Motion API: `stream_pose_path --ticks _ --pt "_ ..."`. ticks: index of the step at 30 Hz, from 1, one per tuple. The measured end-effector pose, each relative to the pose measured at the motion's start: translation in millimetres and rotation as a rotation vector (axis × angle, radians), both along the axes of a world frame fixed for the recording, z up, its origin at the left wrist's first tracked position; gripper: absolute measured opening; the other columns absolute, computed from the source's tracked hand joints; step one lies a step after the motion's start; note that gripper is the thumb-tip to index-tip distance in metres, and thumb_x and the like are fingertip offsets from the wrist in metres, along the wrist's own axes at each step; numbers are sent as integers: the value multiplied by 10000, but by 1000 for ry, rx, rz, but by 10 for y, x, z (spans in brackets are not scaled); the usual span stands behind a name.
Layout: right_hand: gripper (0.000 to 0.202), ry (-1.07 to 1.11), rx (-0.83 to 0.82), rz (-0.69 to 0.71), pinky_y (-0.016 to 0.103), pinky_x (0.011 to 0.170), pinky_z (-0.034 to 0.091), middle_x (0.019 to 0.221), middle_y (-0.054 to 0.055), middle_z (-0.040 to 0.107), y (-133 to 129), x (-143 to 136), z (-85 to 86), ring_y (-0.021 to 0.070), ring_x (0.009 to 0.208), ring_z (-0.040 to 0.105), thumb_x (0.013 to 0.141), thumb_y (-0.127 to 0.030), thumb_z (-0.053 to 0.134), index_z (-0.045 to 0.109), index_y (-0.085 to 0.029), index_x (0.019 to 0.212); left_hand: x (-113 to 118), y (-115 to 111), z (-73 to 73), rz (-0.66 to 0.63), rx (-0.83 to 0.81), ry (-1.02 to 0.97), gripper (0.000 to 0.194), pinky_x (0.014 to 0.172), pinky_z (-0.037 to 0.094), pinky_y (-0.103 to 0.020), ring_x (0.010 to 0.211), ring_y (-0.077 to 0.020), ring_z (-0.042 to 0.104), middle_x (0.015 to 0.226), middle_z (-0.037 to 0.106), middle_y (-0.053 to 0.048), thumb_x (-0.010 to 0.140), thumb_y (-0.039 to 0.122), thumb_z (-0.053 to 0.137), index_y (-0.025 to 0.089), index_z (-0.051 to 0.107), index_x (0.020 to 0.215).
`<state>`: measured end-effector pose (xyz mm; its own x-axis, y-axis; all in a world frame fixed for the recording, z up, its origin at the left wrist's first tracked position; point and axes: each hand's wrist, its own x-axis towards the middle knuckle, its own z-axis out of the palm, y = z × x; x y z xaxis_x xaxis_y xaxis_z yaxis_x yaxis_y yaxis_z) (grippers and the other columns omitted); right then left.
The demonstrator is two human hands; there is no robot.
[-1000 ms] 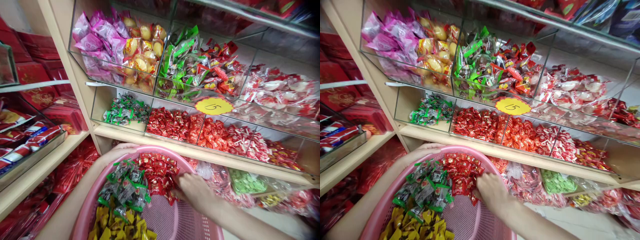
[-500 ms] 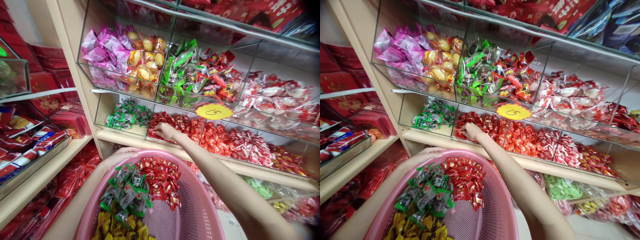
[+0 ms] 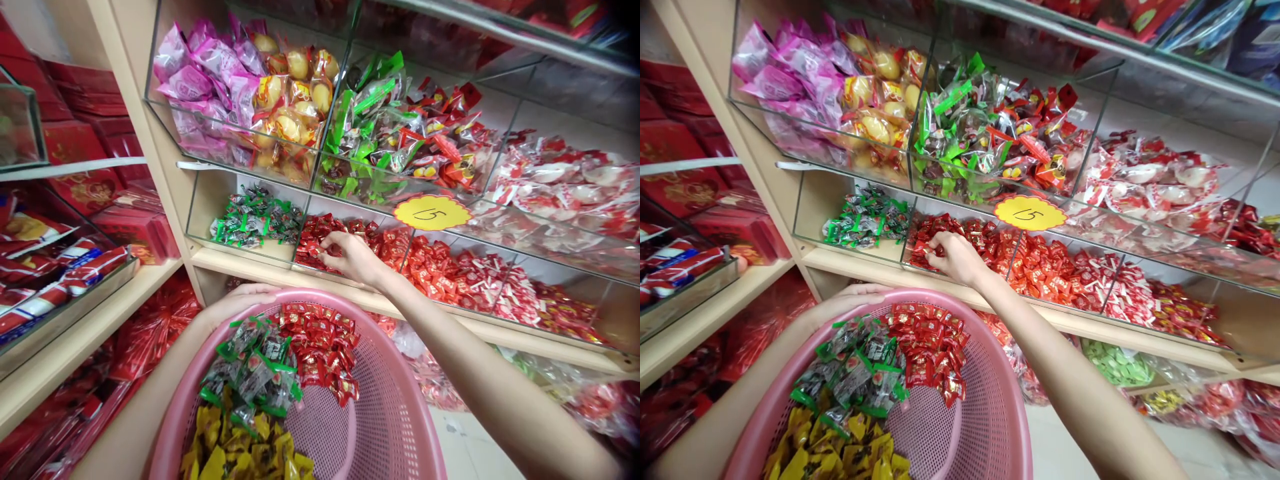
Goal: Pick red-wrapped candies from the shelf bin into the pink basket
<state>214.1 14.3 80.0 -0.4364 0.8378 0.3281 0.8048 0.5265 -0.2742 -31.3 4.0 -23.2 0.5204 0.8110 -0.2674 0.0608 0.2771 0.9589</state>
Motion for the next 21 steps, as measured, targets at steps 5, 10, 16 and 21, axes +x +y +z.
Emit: stream_pose_path --ticks 5,10,16,21 --pt "147 32 -74 120 281 714 386 879 51 538 -843 29 -80 152 807 493 807 -251 461 548 -168 892 0 24 -70 14 18 3 421 803 460 -302 883 -233 626 960 691 -33 617 338 700 190 665 1009" --pt "100 -291 -215 125 277 657 384 828 50 520 -1287 -85 -599 155 759 485 766 -183 477 560 -157 816 5 27 -86 -6 60 6 460 841 440 -310 975 -249 590 1032 668 -42 627 371 685 185 650 1046" --pt "91 -495 -202 113 286 645 396 852 66 557 -1253 -213 -842 164 762 507 737 -161 494 565 -155 794 8 9 -62 -1 37 15 464 855 434 -316 975 -248 589 1035 667 -44 635 362 676 178 639 1060" --pt "102 -550 -164 100 296 639 420 851 62 581 -1214 -280 -933 181 768 531 776 -159 477 576 -172 797 6 7 -70 16 22 -7 448 826 445 -308 940 -247 605 1005 678 -45 617 354 696 177 654 1026"
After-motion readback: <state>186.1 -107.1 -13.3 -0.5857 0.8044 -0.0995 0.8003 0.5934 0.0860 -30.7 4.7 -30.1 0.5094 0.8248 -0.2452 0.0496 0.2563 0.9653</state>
